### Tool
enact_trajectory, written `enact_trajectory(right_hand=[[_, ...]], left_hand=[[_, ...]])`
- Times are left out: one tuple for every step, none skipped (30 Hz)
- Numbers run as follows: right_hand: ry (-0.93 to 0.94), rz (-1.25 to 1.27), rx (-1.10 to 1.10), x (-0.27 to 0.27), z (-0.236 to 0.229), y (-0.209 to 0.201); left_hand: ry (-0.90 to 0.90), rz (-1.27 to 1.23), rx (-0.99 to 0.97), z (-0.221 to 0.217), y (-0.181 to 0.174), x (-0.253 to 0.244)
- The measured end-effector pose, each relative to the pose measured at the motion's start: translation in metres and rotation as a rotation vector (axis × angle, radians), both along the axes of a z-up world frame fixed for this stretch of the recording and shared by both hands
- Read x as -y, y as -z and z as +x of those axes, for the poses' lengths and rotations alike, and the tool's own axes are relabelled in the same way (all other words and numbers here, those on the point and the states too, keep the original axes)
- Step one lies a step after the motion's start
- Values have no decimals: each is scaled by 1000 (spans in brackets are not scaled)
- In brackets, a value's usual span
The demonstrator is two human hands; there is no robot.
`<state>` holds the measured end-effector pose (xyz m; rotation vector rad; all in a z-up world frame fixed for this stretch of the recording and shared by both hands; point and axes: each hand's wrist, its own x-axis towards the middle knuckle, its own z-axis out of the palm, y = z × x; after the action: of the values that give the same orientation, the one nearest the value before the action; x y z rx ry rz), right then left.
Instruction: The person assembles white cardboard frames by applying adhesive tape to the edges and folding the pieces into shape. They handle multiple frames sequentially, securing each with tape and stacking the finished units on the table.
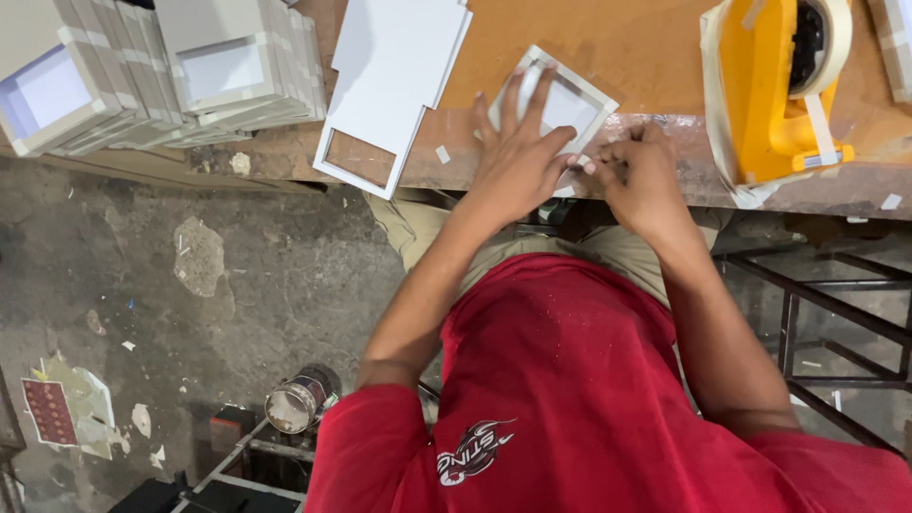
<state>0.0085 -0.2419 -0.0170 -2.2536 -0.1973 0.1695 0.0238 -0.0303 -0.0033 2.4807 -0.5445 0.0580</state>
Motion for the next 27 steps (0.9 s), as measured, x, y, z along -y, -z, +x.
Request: enact_trajectory(right_hand=[[3, -17, 35, 0, -2, 0], [16, 21, -6, -1, -4, 0], [29, 59, -47, -3, -6, 2], [49, 98, -88, -4, -9, 3], [42, 59, -54, -4, -11, 4], [40, 21, -21, -6, -13, 6], [38, -17, 12, -6, -14, 7], [35, -3, 15, -6, -15, 8], [31, 10, 17, -5, -16, 10], [25, 22, 17, -4, -17, 11], [24, 33, 13, -4, -18, 12], [18, 43, 11, -3, -16, 13], [12, 53, 10, -2, -15, 14], [5, 62, 4, -1, -13, 15], [-2, 71, -2, 0, -10, 15], [-11, 80, -7, 1, -7, 15], [-16, 88, -36, 1, -5, 15], [-22, 95, -66, 2, -3, 15], [-29, 103, -96, 2, -1, 15], [-14, 97, -88, 0, -1, 15], [1, 92, -79, -2, -1, 15], [16, 87, -71, -3, -1, 15], [30, 77, -78, -4, -2, 15], [43, 68, -84, -5, -2, 15], [56, 60, -89, -5, -2, 15], [45, 46, -65, -5, -1, 15], [34, 32, -41, -5, 0, 15]], left_hand=[[31, 34, -10, 6, 1, 1], [60, 61, -26, 11, 2, 2], [90, 88, -42, 17, 3, 3], [126, 116, -58, 22, 3, 4], [129, 122, -125, 26, 4, 6], [136, 129, -192, 31, 3, 8], [143, 137, -259, 35, 3, 10], [146, 129, -280, 37, 3, 11], [149, 120, -302, 40, 2, 11], [149, 111, -327, 41, 3, 11], [149, 115, -343, 41, 3, 12], [144, 118, -357, 42, 3, 12], [139, 121, -371, 43, 4, 13], [133, 118, -364, 43, 4, 14], [127, 115, -358, 42, 4, 15], [119, 110, -351, 41, 4, 16], [117, 111, -341, 41, 5, 17], [114, 110, -333, 40, 5, 17], [111, 110, -325, 40, 5, 17], [113, 109, -326, 40, 5, 17], [114, 108, -327, 41, 4, 17], [116, 108, -329, 41, 4, 16], [113, 111, -351, 41, 3, 17], [110, 116, -372, 41, 2, 17], [108, 120, -393, 41, 2, 17], [110, 121, -399, 42, 1, 17], [113, 122, -404, 43, 0, 17]])
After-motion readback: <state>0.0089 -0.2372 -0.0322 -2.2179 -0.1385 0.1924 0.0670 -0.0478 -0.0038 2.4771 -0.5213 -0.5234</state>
